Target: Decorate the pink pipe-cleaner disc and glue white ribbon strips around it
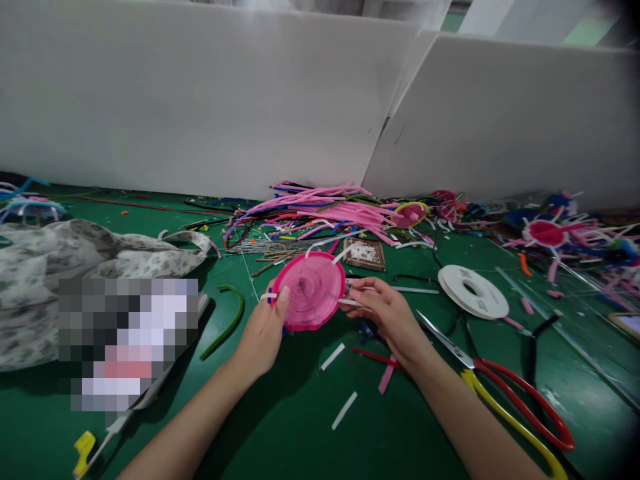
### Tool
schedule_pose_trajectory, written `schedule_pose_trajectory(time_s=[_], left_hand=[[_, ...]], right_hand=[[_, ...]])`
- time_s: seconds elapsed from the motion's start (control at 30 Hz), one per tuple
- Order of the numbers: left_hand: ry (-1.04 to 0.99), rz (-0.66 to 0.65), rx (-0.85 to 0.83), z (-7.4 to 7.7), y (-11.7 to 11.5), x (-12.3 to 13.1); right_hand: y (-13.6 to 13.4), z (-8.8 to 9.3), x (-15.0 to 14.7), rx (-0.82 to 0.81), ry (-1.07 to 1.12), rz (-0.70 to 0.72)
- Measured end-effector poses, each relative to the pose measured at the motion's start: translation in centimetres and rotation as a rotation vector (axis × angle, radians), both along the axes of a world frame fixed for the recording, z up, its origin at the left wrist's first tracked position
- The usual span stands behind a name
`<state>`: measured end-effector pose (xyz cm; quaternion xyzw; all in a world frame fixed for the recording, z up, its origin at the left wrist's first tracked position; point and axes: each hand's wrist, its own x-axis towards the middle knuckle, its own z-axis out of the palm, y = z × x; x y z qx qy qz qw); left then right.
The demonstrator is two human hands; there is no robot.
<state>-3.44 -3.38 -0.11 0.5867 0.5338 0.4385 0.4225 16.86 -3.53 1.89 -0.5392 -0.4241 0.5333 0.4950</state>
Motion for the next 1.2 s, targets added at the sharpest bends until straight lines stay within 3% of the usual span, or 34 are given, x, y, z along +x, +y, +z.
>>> schedule_pose_trajectory(time_s=[0.17, 0.37, 0.5, 0.83, 1.0, 1.2], left_hand=[[-0.001, -0.017, 0.013, -0.1, 0.1, 0.0], [-0.032, -0.065, -0.024, -0.5, 0.3, 0.0], [-0.090, -0.006, -0.068, -0.9, 0.5, 0.0], [-0.250, 0.150, -0.161, -0.7, 1.6, -0.4], [-0.290, 0.198, -0.164, -0.8, 1.7, -0.4], [-0.441, 0.163, -0.242, -0.6, 1.9, -0.4]], right_hand=[[0.0, -0.2, 0.1, 0.018, 0.000, -0.028], [0.4, -0.2, 1.3, 0.188, 0.027, -0.300], [0.6, 0.1, 1.9, 0.282, 0.064, -0.360], [0.2, -0.2, 1.5, 0.180, -0.069, -0.277], [0.2, -0.8, 1.3, 0.223, -0.097, -0.134], [-0.4, -0.9, 0.4, 0.216, -0.175, 0.055]])
